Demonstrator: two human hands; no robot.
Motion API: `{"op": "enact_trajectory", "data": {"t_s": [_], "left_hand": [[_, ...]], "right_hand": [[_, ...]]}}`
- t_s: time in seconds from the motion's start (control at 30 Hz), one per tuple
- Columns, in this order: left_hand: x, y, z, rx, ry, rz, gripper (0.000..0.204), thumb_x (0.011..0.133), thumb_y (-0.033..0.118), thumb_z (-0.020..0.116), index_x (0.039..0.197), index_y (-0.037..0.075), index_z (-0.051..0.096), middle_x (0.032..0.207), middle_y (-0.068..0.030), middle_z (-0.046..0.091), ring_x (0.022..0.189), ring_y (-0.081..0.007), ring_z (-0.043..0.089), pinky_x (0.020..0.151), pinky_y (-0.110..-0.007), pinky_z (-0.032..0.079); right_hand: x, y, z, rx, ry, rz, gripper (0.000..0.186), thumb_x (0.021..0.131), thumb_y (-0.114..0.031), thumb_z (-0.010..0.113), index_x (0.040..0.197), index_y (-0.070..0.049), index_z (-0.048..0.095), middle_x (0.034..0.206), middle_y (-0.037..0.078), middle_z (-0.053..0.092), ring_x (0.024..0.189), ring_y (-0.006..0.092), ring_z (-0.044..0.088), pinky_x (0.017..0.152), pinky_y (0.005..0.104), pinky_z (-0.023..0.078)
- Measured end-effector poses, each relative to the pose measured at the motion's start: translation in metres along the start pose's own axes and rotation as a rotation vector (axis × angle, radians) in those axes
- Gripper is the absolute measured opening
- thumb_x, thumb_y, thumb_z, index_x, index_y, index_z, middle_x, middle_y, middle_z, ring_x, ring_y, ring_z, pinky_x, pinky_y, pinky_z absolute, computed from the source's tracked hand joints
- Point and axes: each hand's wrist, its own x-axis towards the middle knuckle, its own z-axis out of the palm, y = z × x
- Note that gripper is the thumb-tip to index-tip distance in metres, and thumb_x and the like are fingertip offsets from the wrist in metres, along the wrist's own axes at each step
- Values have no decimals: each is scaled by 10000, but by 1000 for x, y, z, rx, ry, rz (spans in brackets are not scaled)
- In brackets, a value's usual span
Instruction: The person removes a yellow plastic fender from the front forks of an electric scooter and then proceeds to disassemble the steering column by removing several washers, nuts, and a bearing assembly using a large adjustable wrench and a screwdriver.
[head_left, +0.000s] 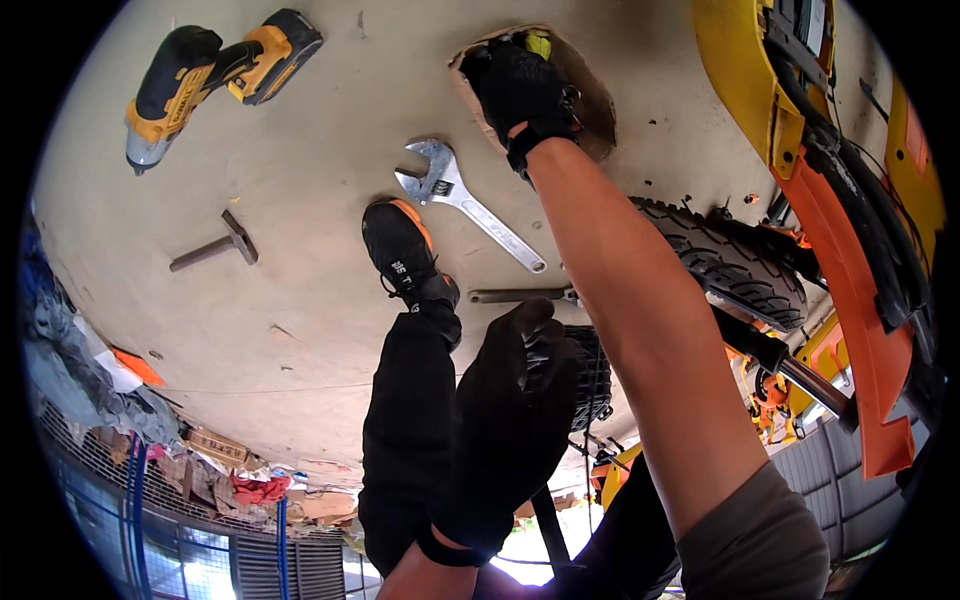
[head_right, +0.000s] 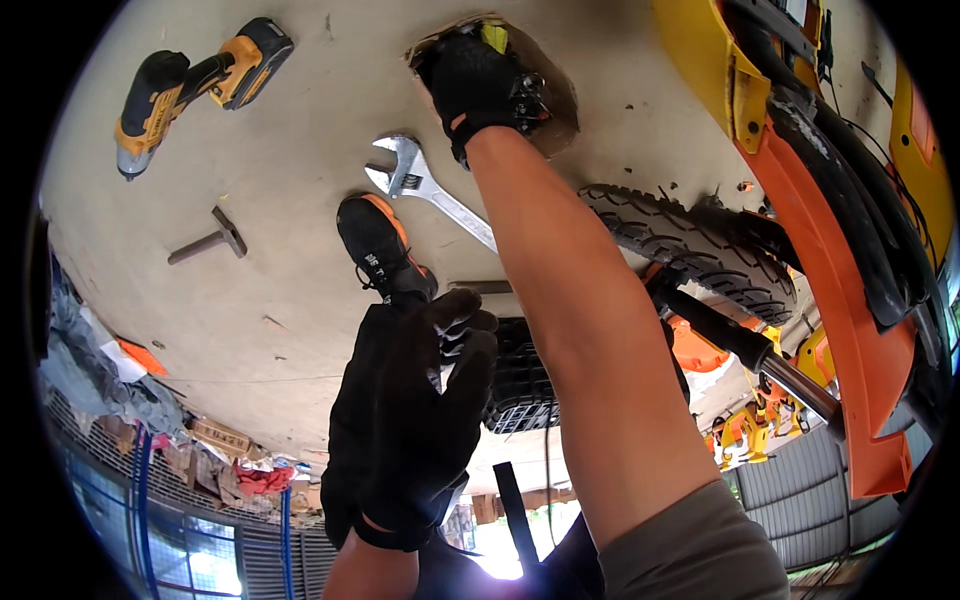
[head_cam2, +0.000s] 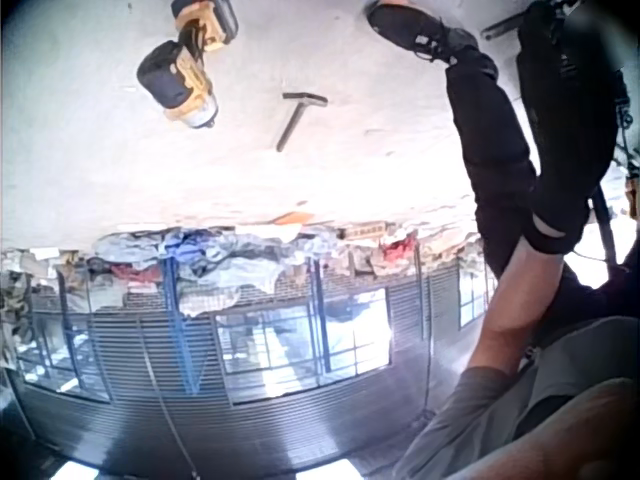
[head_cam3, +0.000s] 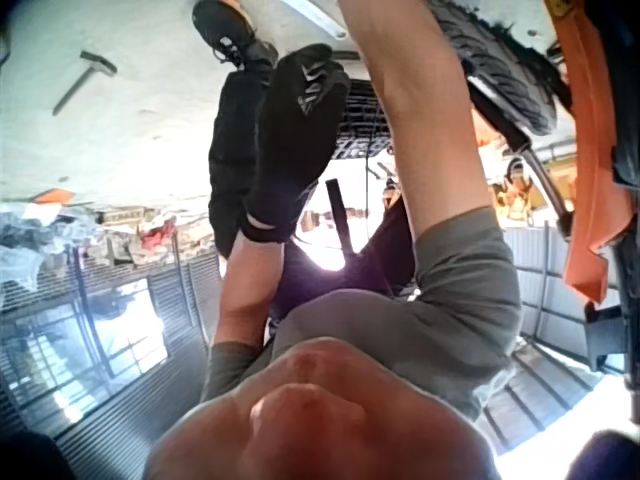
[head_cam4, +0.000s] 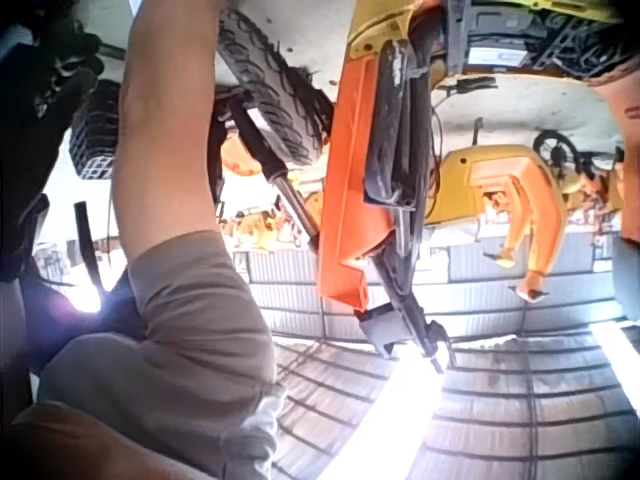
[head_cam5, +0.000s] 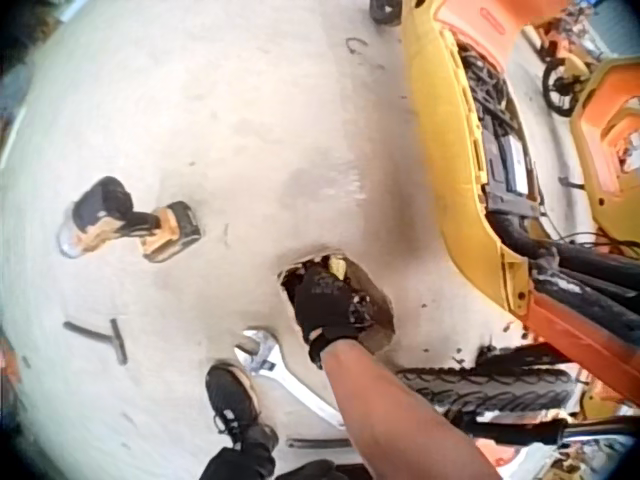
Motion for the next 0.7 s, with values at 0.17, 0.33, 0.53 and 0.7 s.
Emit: {"op": "enact_trajectory", "data": {"t_s": [0.17,0.33,0.53,0.7], "left_hand": [[7,-7,6,-124,-61,-45,388,967,154,659,1283,-43,551,1079,-202,693,974,-311,716,837,-371,560],[2,-9,5,-205,-9,-94,326,964,72,651,1267,-27,583,1066,-124,691,957,-189,675,833,-301,536],[-3,-13,10,-168,69,46,303,983,39,618,1276,-24,578,1070,-100,694,953,-142,660,831,-278,533],[-7,-8,10,-274,127,76,292,982,73,599,1261,-14,601,1123,-157,691,990,-268,690,858,-348,550]], "right_hand": [[9,34,12,-168,-36,-17,180,916,-204,594,909,-95,737,912,127,734,850,296,717,752,422,568],[0,24,-28,-29,47,-18,152,858,-152,628,921,-95,754,970,121,734,918,312,704,824,422,559],[-60,10,-155,1557,-130,631,127,1016,-156,615,1011,-33,647,885,48,658,805,131,633,719,258,517],[-105,-16,-251,1807,-188,659,124,1036,-150,590,1049,-28,608,876,49,668,739,108,624,673,251,522]]}}
